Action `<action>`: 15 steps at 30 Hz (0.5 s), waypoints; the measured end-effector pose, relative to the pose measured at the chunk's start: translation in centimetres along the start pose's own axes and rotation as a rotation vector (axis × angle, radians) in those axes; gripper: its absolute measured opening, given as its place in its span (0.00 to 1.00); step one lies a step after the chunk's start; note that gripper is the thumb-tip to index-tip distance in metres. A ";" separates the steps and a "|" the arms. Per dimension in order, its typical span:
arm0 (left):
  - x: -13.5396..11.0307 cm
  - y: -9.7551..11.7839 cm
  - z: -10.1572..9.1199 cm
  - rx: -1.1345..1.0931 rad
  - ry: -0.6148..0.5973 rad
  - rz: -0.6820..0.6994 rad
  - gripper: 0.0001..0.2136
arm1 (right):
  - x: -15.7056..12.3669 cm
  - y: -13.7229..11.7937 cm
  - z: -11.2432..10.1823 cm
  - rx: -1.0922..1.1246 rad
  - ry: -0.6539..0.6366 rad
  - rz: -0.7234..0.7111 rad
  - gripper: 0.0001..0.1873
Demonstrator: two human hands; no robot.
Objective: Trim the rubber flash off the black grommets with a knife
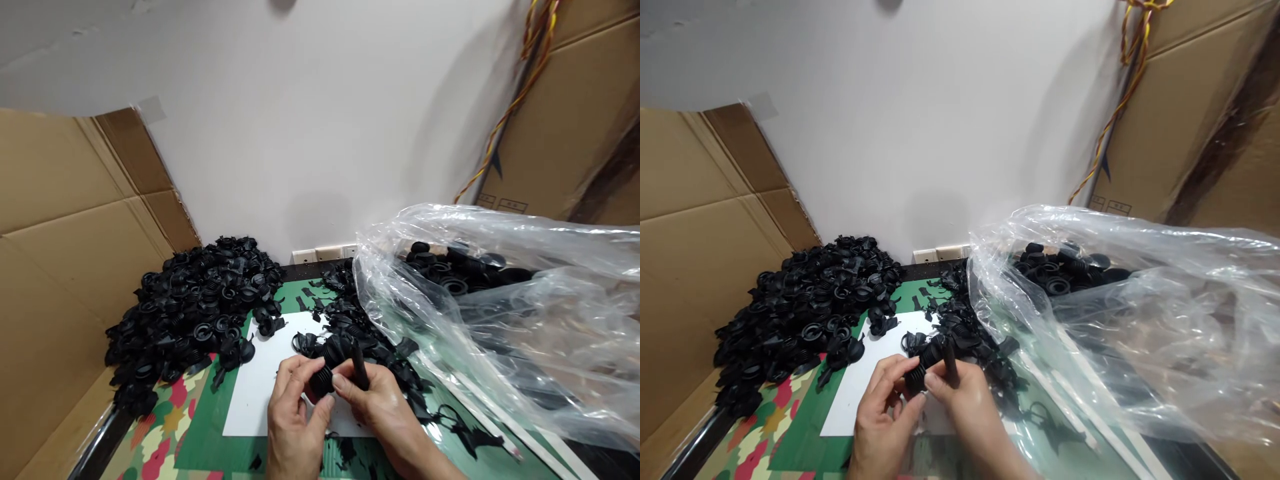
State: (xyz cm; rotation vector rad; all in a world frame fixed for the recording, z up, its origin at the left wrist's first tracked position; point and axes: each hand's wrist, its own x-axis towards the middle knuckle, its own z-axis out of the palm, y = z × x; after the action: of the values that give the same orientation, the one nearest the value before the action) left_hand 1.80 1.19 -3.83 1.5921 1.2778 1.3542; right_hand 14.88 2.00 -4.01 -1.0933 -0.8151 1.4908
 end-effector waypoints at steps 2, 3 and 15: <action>0.2 0.0 -0.1 -0.017 -0.025 -0.009 0.14 | -0.1 0.1 0.0 0.060 -0.026 0.031 0.19; 0.3 0.0 -0.2 -0.039 -0.017 -0.030 0.14 | -0.2 0.1 0.0 0.082 -0.034 0.040 0.21; 0.7 0.9 -0.1 -0.261 0.041 -0.267 0.15 | -0.1 0.0 -0.4 0.284 -0.128 0.155 0.24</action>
State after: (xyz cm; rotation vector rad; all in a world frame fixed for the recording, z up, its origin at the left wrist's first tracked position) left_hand 1.91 1.55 -2.73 1.1778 1.2305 1.3278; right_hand 15.24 1.87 -4.16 -0.8709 -0.5920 1.7605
